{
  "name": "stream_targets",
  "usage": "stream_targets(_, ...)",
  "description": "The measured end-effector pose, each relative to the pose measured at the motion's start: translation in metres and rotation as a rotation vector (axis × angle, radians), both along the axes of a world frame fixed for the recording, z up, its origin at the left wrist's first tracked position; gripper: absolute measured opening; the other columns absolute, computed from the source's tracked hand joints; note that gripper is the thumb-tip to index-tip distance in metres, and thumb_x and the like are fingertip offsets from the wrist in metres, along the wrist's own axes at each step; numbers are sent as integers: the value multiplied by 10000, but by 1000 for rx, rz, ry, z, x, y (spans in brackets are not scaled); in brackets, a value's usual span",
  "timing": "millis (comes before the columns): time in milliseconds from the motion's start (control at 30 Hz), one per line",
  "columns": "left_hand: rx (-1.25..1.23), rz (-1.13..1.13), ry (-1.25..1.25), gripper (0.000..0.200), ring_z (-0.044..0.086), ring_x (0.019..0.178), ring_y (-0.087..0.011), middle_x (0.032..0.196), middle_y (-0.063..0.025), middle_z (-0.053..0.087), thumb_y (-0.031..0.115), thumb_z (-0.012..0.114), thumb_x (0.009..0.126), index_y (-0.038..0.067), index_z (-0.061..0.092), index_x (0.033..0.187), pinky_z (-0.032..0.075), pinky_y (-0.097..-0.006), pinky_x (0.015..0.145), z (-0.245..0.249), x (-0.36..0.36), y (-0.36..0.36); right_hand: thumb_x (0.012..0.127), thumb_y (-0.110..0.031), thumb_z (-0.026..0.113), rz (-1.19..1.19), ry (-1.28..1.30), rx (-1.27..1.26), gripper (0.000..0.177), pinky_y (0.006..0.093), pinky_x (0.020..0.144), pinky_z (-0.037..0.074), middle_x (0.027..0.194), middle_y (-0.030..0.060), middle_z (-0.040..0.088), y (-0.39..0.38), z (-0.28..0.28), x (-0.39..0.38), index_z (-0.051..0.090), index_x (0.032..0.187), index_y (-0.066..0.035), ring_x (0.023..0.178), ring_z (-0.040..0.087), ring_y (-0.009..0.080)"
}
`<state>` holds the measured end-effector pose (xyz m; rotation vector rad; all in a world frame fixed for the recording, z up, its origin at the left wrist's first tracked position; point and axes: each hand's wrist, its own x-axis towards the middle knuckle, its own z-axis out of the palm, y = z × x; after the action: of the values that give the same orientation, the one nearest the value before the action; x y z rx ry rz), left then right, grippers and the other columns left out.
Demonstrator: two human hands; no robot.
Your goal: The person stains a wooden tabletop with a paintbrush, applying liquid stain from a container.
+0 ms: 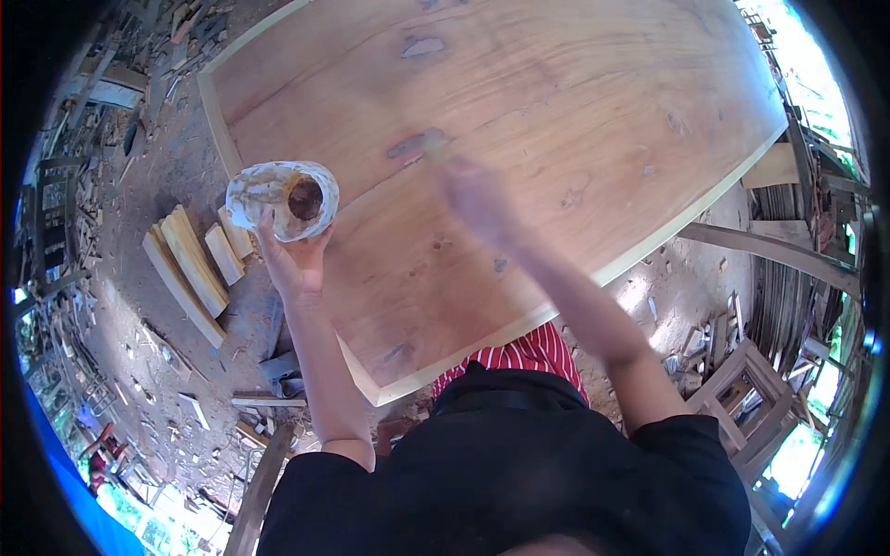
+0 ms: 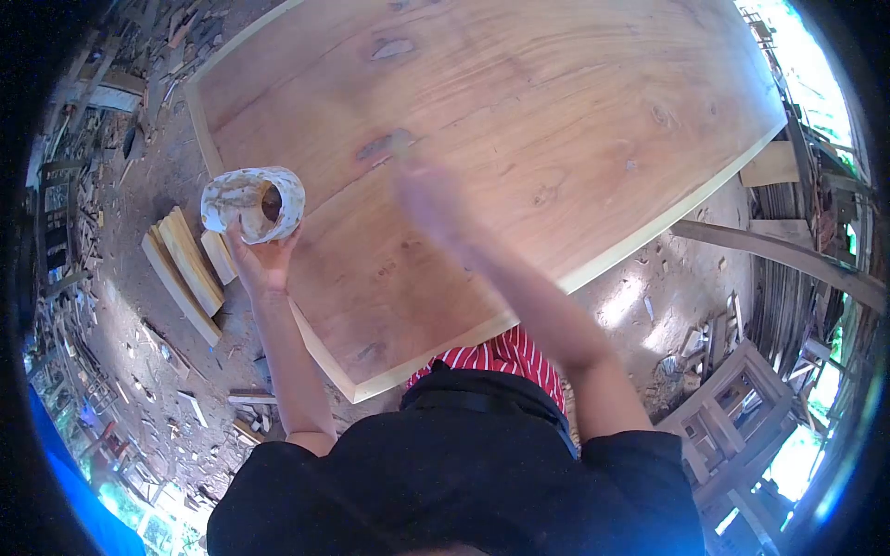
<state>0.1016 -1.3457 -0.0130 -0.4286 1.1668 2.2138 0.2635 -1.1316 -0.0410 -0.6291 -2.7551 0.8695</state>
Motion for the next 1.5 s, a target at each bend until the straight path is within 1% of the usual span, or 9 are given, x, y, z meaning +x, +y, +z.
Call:
stream_targets(33, 0, 0, 5, 691, 469, 1245, -274, 1373, -77, 452, 381, 700, 816, 199, 370, 1395, 459, -541, 925, -1, 0, 0, 885, -118, 567, -105, -22, -536, 108, 437, 655, 498, 820, 150, 617, -29, 4, -19, 630, 940, -49, 757, 616, 335)
stream_targets(133, 22, 3, -29, 701, 465, 1251, -279, 1381, -71, 449, 378, 704, 813, 201, 366, 1401, 456, -546, 928, -3, -4, 0, 905, -168, 583, 196, 78, -213, 181, 412, 654, 495, 869, 167, 636, -61, -7, -54, 662, 999, -35, 782, 633, 307)
stream_targets(333, 57, -12, -13, 682, 468, 1246, -295, 1380, -75, 452, 375, 692, 821, 204, 368, 1397, 464, -546, 928, -8, -13, -4, 928, -167, 605, -204, 94, -674, 191, 256, 665, 474, 869, 25, 679, 45, -29, -38, 700, 1017, -27, 748, 597, 102)
stream_targets(600, 56, 19, -15, 666, 477, 1242, -311, 1364, -103, 475, 409, 671, 827, 170, 396, 1385, 440, -583, 957, -15, -12, -2, 909, -233, 580, -488, -58, 435, 256, 357, 628, 512, 774, 107, 695, 185, 7, 38, 708, 930, -12, 683, 667, 210)
stream_targets(733, 59, 33, -29, 662, 481, 1238, -302, 1357, -99, 483, 425, 659, 833, 157, 399, 1380, 446, -563, 955, -21, -16, -5, 886, -196, 568, -220, -275, 554, 168, 440, 644, 504, 786, 166, 647, 158, -38, -24, 671, 919, -68, 696, 627, 347)
stream_targets(867, 48, 21, -9, 662, 488, 1230, -289, 1349, -85, 493, 438, 661, 826, 167, 408, 1375, 453, -555, 943, -25, -20, -6, 904, -240, 590, 2, 18, -325, 224, 444, 655, 478, 762, 157, 606, 26, -9, -115, 667, 917, -30, 735, 628, 335)
stream_targets(967, 52, 20, 5, 673, 484, 1237, -288, 1358, -75, 486, 443, 666, 820, 183, 400, 1382, 448, -558, 951, -23, -24, -5, 850, -218, 594, 156, 327, -391, 234, 458, 630, 490, 745, 212, 652, -22, -2, -166, 685, 791, -12, 672, 648, 337)
stream_targets(1200, 52, 76, -12, 665, 473, 1252, -293, 1370, -77, 477, 419, 661, 829, 196, 387, 1392, 435, -572, 965, -18, -29, 4, 921, -243, 636, -97, 271, -636, 260, 247, 620, 502, 834, 42, 670, 135, -21, -133, 700, 1010, -8, 714, 608, 87)
stream_targets(1500, 64, 63, -31, 666, 478, 1233, -270, 1368, -75, 463, 394, 673, 826, 185, 383, 1388, 477, -524, 912, -12, -27, 9, 876, -263, 574, -375, -2, 306, 251, 423, 671, 511, 799, 177, 674, 253, -4, -101, 702, 907, -50, 728, 647, 351)
